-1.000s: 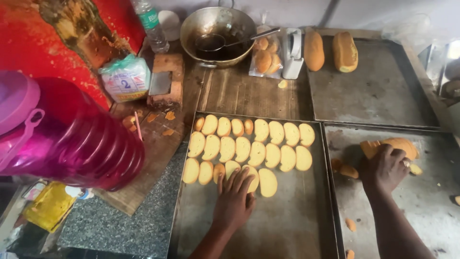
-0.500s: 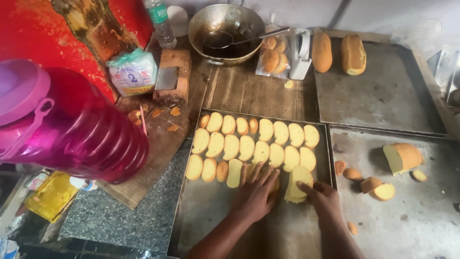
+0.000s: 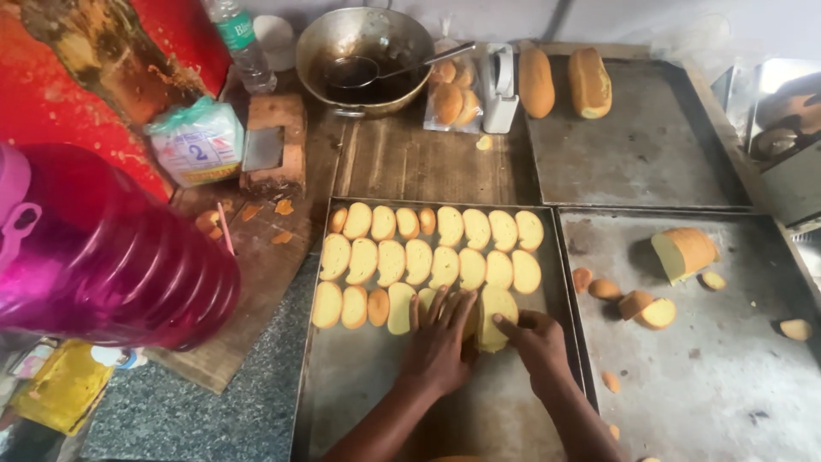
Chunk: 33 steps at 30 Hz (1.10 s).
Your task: Arranging sliced pieces of rusk or bread onto a metal tray for baking or drying.
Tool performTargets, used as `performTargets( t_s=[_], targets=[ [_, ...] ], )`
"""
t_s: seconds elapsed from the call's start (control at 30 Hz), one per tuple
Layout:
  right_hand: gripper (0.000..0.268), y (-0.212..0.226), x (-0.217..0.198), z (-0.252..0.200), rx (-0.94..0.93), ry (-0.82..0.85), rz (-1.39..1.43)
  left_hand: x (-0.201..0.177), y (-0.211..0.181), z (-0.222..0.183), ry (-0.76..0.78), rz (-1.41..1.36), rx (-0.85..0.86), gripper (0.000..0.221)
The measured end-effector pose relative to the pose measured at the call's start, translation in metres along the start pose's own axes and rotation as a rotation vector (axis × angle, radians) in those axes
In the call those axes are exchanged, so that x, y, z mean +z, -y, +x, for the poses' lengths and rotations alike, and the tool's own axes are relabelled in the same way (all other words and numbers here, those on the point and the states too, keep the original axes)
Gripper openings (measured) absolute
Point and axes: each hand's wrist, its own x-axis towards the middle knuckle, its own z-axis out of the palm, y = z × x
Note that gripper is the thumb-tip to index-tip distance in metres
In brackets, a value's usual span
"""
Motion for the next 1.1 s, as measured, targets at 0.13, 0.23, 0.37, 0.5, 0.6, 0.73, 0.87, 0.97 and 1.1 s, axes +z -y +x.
performTargets(
  t_s=[0.13,0.23,0.37,0.5,0.6,0.73,0.87,0.97,1.1],
  targets=[
    [0.040,0.003,-0.005,-0.003,-0.011,0.044,0.120,-0.012,-0.013,0.000,0.063,-0.155,-0.033,0.102],
    [0.040,-0.010,-0.021,0.005,0.010,0.097,0.213,-0.009,-0.016,0.005,0.058,-0.129,-0.002,0.105],
    [0.041,0.034,-0.038,-0.030,0.013,-0.149,0.059,-0.011,-0.021,0.013,0.050,-0.163,0.032,0.103],
    [0.044,-0.012,-0.067,0.009,-0.136,-0.238,-0.308,0.016,-0.015,0.023,0.017,-0.044,0.173,0.093],
    [0.039,-0.012,-0.055,0.015,-0.224,-0.190,-0.475,0.039,-0.009,0.028,0.047,-0.065,0.171,0.081],
    [0.043,-0.019,-0.043,0.031,-0.233,-0.250,-0.507,0.050,-0.011,0.028,-0.034,0.195,0.192,0.092],
    [0.041,-0.017,-0.042,0.022,-0.238,-0.249,-0.350,0.017,-0.025,0.022,0.021,-0.087,0.123,0.082],
    [0.035,0.022,-0.038,-0.027,-0.126,-0.130,0.034,0.013,-0.019,0.012,-0.069,-0.261,0.136,0.074],
    [0.033,-0.018,-0.010,-0.022,-0.013,0.135,0.155,0.002,0.015,-0.017,-0.248,-0.239,0.013,0.063]
  ],
)
